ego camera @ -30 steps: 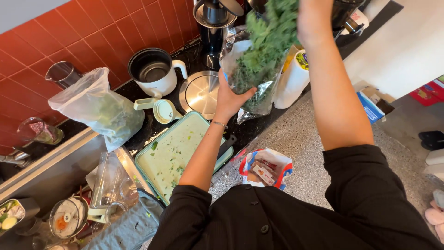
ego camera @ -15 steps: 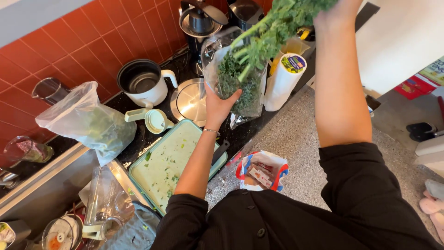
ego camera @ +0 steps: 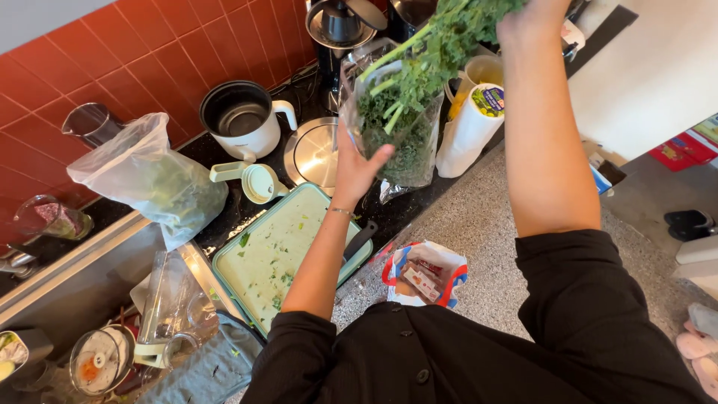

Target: Chopping fresh kale and placing it into plastic storage bags.

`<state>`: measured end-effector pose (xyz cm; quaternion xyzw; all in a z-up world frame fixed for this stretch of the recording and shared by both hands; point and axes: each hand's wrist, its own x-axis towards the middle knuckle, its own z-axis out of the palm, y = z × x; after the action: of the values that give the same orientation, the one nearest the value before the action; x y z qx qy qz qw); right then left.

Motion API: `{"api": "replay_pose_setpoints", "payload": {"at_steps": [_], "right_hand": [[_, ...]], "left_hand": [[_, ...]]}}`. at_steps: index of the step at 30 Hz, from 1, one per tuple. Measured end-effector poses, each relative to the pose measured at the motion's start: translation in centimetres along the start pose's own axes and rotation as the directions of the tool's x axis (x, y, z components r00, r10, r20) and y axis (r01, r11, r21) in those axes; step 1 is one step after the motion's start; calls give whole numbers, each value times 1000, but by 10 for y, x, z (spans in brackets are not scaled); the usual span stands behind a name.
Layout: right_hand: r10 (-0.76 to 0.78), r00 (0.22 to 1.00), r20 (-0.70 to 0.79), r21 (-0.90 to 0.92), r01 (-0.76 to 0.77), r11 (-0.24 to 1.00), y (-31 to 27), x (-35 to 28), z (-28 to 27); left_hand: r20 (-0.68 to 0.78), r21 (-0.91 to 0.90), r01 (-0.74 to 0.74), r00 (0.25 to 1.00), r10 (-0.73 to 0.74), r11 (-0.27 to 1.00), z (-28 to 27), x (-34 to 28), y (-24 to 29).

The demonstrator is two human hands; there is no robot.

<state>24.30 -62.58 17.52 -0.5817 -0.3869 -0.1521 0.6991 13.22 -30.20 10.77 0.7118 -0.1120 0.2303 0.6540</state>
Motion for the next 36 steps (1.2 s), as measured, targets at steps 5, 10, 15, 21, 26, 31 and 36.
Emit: {"api": "replay_pose_setpoints", "payload": {"at_steps": [5,10,15,21,26,31,36], "right_hand": [[26,999,28,92,-28,995,4,-5,5],[20,998,54,176,-29,984,1,70,61],[29,997,68,253,-46,966,-5,103,97],[24,996,85,325,-51,944,-8,116,105],[26,993,118,396,-71,915,31,97,60],[31,988,148,468,-97,878,91,73,19],[107,994,-20,-113,-109,988,14,32,139]], "left_hand": [[-24,-34,-113,993,112,993,-10,8,27],[-35,239,-300,948,317,923,-10,34,67],[78,354,-297,954,288,887,6,50,105],[38,543,-251,960,276,801,32,61,78],[6,557,-232,961,275,797,29,66,55],[22,635,-250,952,307,731,28,68,52],[60,636,-174,982,177,752,34,63,63]]}}
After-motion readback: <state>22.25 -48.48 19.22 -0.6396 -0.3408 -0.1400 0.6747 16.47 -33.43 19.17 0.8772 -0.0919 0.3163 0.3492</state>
